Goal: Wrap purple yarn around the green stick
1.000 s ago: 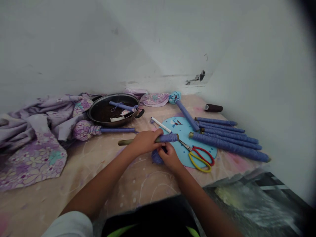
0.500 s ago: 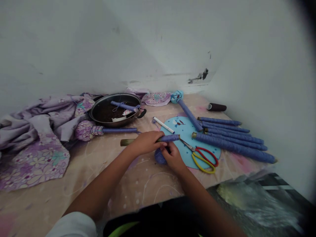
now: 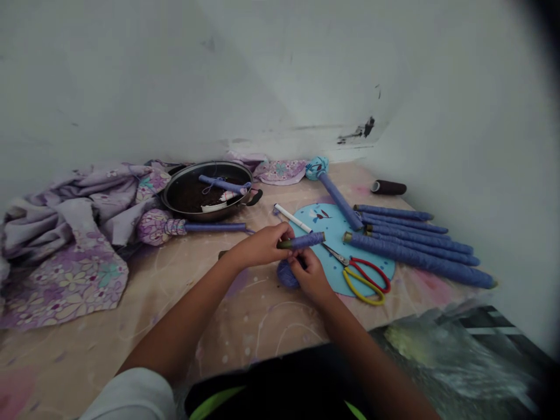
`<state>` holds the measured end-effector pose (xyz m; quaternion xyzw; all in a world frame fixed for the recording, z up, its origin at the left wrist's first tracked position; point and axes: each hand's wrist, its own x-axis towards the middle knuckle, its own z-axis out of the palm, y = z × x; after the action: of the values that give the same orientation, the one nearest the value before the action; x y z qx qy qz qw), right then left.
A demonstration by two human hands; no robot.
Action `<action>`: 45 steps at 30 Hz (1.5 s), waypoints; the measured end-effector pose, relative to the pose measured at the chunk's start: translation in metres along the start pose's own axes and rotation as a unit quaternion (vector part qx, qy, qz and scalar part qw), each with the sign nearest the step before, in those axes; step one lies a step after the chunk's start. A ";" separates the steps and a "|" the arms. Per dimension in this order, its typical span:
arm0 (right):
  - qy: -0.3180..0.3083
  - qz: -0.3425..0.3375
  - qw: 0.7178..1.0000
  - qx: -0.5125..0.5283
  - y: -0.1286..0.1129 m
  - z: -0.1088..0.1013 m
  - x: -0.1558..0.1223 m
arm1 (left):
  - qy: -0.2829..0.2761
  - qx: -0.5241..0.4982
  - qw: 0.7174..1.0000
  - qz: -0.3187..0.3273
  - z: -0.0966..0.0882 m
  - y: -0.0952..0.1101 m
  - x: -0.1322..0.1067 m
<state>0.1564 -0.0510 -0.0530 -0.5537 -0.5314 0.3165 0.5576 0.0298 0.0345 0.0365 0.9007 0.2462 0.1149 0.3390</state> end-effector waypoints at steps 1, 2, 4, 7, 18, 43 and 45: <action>-0.001 0.000 1.000 0.001 0.000 0.000 0.000 | 0.008 0.010 1.000 0.000 0.000 -0.001 0.000; -0.001 0.002 1.000 0.003 -0.001 0.000 0.000 | 0.013 0.021 1.000 -0.001 0.000 -0.002 0.000; -0.001 0.009 1.000 0.006 -0.001 0.000 0.000 | 0.014 0.043 0.999 0.000 -0.001 -0.005 0.000; -0.005 0.021 1.000 0.009 -0.002 0.000 0.000 | 0.007 0.072 0.997 0.001 -0.002 -0.005 -0.001; 0.002 0.012 1.000 -0.005 0.001 0.000 0.000 | -0.022 0.048 0.999 -0.008 0.003 -0.002 -0.001; -0.006 0.001 1.000 0.000 -0.003 -0.001 0.002 | 0.000 0.044 0.999 0.008 0.002 -0.003 0.001; -0.009 0.000 1.000 0.004 -0.003 0.000 0.002 | 0.013 0.044 0.999 0.004 0.003 -0.004 0.002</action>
<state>0.1565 -0.0503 -0.0493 -0.5489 -0.5349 0.3237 0.5549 0.0312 0.0359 0.0318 0.9141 0.2514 0.1175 0.2957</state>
